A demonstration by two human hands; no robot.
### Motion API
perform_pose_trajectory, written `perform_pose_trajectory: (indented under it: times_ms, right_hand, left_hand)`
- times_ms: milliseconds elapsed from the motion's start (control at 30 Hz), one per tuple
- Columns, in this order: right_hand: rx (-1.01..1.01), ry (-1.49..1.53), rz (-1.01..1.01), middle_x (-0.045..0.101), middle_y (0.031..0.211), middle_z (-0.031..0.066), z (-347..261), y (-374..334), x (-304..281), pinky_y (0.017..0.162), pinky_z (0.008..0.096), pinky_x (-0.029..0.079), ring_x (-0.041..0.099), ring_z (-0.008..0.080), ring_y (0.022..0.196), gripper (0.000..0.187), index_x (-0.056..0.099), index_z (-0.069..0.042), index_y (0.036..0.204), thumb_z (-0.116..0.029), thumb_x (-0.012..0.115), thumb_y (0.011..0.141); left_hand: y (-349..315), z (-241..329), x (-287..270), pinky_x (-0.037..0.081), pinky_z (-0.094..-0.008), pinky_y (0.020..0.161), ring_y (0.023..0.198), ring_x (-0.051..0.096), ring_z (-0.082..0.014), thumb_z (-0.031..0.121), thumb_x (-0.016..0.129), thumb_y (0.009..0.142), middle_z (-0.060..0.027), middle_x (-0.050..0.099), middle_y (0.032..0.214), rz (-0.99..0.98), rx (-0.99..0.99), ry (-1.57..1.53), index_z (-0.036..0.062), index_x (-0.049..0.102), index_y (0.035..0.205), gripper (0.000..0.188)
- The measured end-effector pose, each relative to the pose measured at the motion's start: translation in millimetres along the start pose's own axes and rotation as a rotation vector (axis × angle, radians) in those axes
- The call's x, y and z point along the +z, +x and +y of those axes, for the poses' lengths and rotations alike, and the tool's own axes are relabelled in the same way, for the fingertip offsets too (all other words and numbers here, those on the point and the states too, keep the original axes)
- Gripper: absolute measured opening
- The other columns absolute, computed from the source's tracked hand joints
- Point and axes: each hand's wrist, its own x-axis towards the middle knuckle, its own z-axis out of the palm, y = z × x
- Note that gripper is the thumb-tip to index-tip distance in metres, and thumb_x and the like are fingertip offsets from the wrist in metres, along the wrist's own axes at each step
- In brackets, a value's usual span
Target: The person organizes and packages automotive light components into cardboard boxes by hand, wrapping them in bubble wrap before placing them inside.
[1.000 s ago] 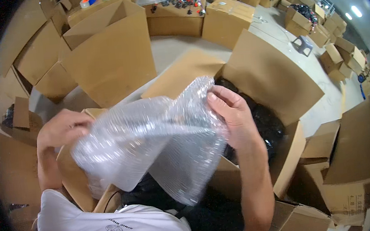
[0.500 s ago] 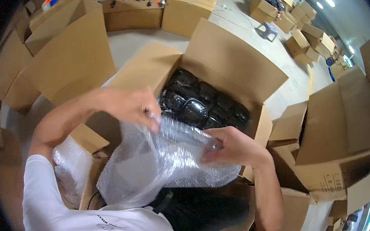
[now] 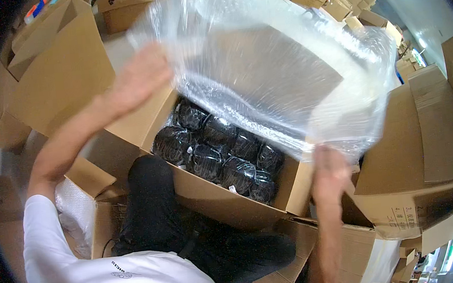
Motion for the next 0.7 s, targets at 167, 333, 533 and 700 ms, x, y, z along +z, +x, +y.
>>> perform_pose_trajectory:
  times_ms: [167,333,533,700]
  right_hand:
    - [-0.282,-0.368,-0.608,0.063,0.094,0.0089,37,-83,118,0.076,0.0389,0.054,0.065,0.0243,0.089,0.008,0.068,-0.011,0.09,-0.012,0.064,0.084]
    - [-0.307,-0.231,-0.809,0.063,0.091,0.0113,24,-115,124,0.075,0.0422,0.053,0.064,0.0277,0.09,0.009,0.067,-0.009,0.085,-0.014,0.06,0.086]
    - [-0.297,-0.218,-0.778,0.062,0.091,0.0097,12,-106,116,0.081,0.0415,0.05,0.062,0.0283,0.094,0.01,0.067,-0.009,0.083,-0.015,0.059,0.085]
    - [-0.292,-0.199,-0.784,0.061,0.1,0.0107,20,-106,102,0.087,0.0427,0.048,0.059,0.0293,0.101,0.012,0.066,-0.008,0.091,-0.014,0.059,0.084]
  left_hand:
    - [-86,90,107,0.051,-0.045,0.093,0.101,0.069,-0.0291,0.015,0.065,0.078,-0.0107,0.073,0.093,-0.962,-0.062,-0.415,0.0049,0.071,0.084,0.013]
    - [-58,97,92,0.054,-0.0488,0.076,0.089,0.07,-0.0366,0.025,0.07,0.084,-0.0192,0.071,0.085,-1.176,-0.118,-0.831,0.0018,0.072,0.088,0.024]
    - [2,125,131,0.049,-0.0478,0.09,0.11,0.061,-0.0363,0.041,0.073,0.087,-0.022,0.062,0.121,-0.892,-0.186,-1.114,0.0035,0.067,0.114,0.047]
    - [-8,161,179,0.033,-0.0603,0.11,0.143,0.033,-0.0433,0.05,0.07,0.087,-0.0254,0.027,0.159,-0.583,0.04,-0.73,0.0038,0.044,0.145,0.078]
